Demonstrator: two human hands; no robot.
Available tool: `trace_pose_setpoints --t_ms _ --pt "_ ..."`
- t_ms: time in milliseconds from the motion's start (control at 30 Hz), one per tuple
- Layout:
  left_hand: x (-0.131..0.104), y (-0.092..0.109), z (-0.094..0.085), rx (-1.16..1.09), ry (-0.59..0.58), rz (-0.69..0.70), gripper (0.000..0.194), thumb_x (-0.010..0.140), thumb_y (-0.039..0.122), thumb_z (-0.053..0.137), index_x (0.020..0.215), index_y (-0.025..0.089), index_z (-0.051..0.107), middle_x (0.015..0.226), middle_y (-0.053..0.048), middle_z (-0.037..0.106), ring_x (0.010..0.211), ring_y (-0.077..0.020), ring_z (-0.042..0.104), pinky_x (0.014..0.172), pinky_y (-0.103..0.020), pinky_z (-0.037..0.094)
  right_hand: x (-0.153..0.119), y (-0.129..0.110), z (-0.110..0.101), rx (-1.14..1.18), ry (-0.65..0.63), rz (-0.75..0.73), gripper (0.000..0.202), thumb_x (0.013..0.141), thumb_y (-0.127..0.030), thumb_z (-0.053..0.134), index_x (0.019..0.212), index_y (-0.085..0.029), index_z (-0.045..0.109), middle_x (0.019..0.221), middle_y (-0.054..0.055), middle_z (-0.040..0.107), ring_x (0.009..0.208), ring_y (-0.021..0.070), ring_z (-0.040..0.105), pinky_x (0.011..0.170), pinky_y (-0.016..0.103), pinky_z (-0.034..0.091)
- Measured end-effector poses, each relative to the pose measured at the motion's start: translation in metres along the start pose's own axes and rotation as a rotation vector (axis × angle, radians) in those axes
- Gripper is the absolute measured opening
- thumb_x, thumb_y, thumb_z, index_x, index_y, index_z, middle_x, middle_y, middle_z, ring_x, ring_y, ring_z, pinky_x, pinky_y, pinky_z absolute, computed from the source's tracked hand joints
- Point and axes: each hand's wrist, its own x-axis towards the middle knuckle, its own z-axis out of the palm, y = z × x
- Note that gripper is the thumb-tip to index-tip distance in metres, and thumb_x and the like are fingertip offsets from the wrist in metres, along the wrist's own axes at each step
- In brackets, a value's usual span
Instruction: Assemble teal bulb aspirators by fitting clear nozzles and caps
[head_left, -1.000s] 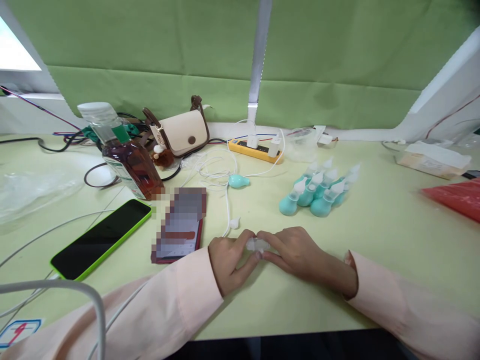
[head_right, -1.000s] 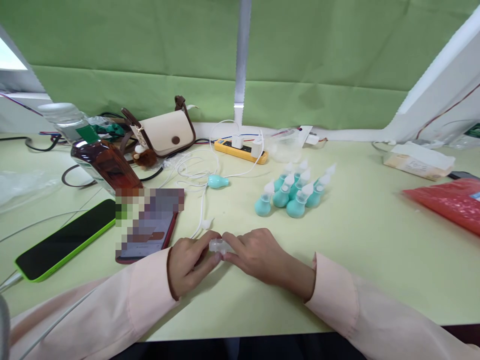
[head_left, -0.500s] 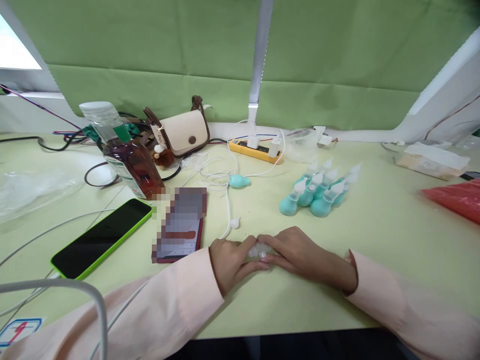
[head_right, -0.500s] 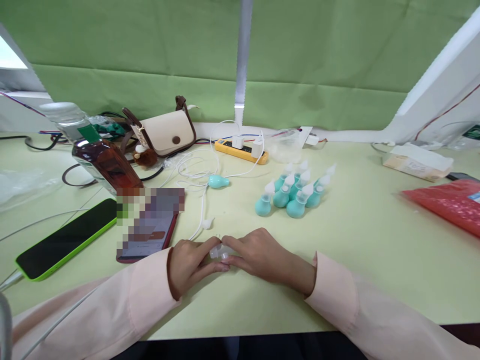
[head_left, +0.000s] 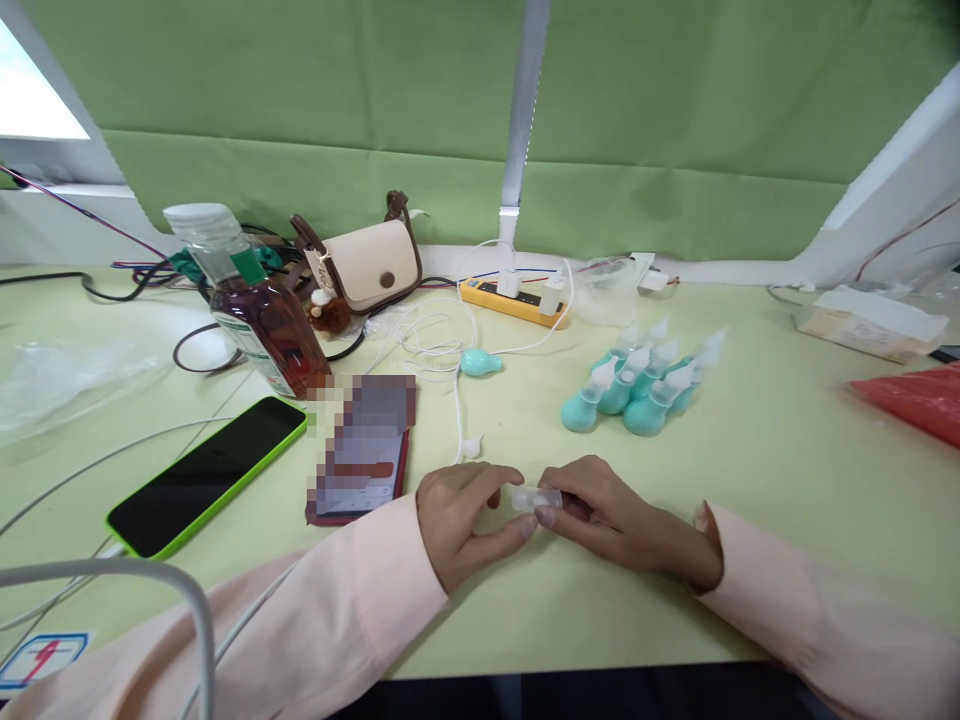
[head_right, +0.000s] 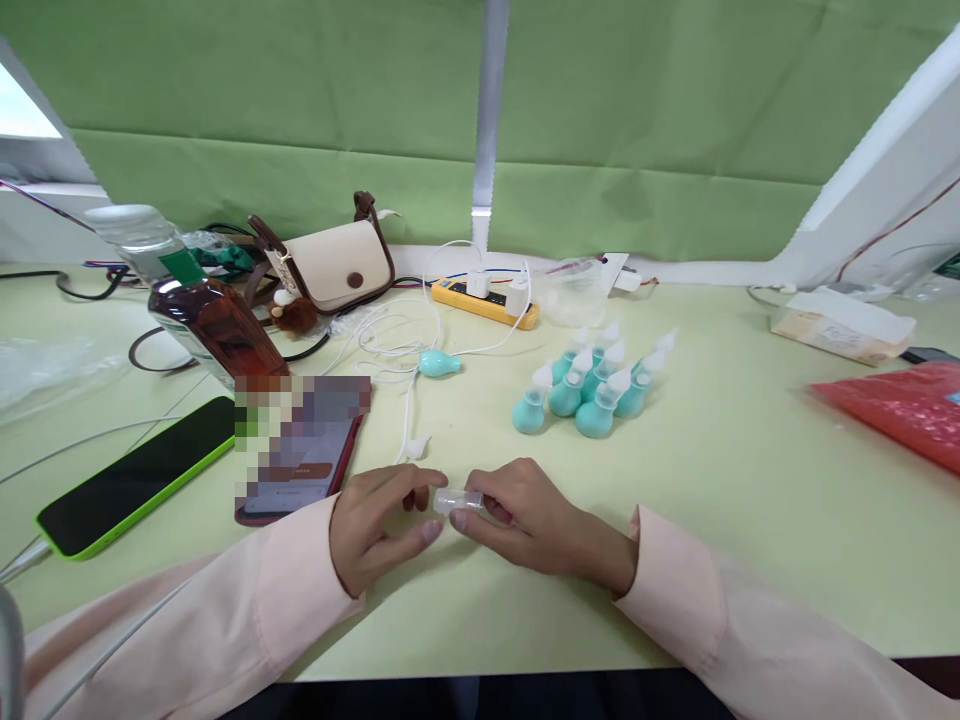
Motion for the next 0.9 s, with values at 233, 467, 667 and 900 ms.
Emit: trace_pose_setpoints --t_ms 233,467,667,900 --pt "0.006 -0.004 -0.001 0.189 0.087 0.079 0.02 0.08 0.019 0.038 0.089 0.012 0.055 0.079 -0.009 0.056 0.076 -0.0193 0.048 0.065 -0.032 0.042 0.002 -0.002 0.004 -0.043 0.223 0.007 0.021 0.065 -0.023 0.049 0.053 -0.018 0.032 0.049 -0.006 0.028 0.045 0.0066 0.025 0.045 0.022 0.024" --pt "0.011 -0.008 0.001 0.686 0.031 -0.052 0.027 0.073 0.021 0.048 0.097 0.016 0.057 0.1 -0.012 0.051 0.085 -0.0276 0.043 0.065 -0.039 0.041 0.005 -0.003 0.006 0.113 0.297 0.051 0.023 0.057 -0.019 0.051 0.051 -0.018 0.03 0.066 0.002 0.042 0.057 0.0109 0.041 0.05 0.024 0.033" --pt "0.012 -0.01 0.004 0.814 -0.031 -0.088 0.029 0.075 0.016 0.045 0.102 0.015 0.055 0.102 -0.012 0.053 0.088 -0.0297 0.044 0.065 -0.041 0.039 0.006 -0.005 0.011 0.241 0.314 0.024 0.03 0.056 -0.012 0.047 0.05 -0.019 0.018 0.064 0.002 0.056 0.051 0.0091 0.046 0.048 0.022 0.034" --pt "0.02 -0.012 0.001 0.749 0.006 -0.076 0.034 0.078 0.021 0.042 0.111 0.016 0.049 0.111 -0.009 0.051 0.097 -0.0294 0.041 0.072 -0.041 0.039 0.005 -0.008 0.014 0.167 0.3 0.098 0.005 0.057 -0.014 0.047 0.053 -0.017 0.046 0.048 -0.003 0.05 0.038 0.0049 0.03 0.039 0.019 0.027"
